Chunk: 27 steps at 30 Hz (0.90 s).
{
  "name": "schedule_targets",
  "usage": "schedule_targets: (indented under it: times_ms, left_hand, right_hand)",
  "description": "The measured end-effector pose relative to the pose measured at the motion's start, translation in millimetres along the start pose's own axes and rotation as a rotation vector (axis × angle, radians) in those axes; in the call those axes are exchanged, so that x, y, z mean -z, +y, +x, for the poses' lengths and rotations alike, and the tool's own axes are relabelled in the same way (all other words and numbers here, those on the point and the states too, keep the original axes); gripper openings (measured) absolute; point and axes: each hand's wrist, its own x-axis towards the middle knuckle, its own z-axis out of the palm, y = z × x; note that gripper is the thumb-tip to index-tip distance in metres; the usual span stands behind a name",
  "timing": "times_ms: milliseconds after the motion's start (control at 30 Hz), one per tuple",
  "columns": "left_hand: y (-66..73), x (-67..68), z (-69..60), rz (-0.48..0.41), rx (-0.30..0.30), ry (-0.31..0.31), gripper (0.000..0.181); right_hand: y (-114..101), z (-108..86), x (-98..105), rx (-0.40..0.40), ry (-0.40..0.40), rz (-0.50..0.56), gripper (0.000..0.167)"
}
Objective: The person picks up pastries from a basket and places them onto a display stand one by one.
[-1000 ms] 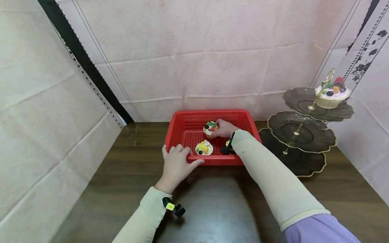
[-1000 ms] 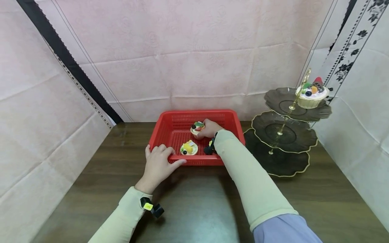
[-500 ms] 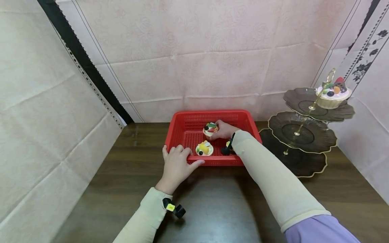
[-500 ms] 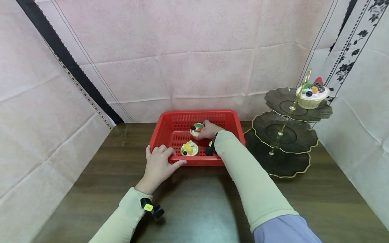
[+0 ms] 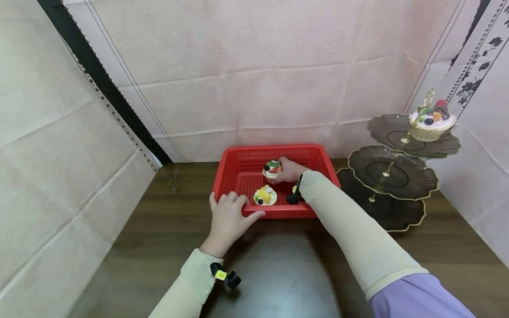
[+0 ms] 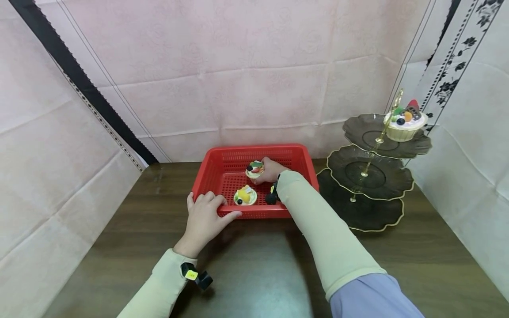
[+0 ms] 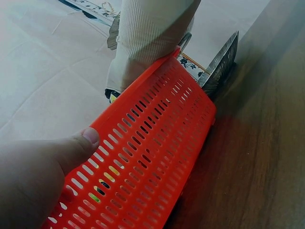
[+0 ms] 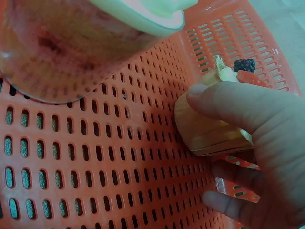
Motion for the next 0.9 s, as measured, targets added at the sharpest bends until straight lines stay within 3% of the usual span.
schedule_targets:
  times_ms: [333,600,900]
  left_hand:
    - [0.9,1.8,-0.1,-0.009,-0.004,0.002,0.054]
    - [0.1,1.5,2.3,-0.010,-0.008,-0.006,0.056]
    - [-2.1,-0.4,0.6,-0.015,-0.003,-0.011,0.057]
  right_hand:
    - [1.9,0.6,3.8,0.046,0.017,-0.014,0.081]
    - [0.8,-0.5,9.4,0.074,0.079,0.008,0.076]
    - [-13.4,-15.6,13.9,0.143,0.173,0.016,0.076]
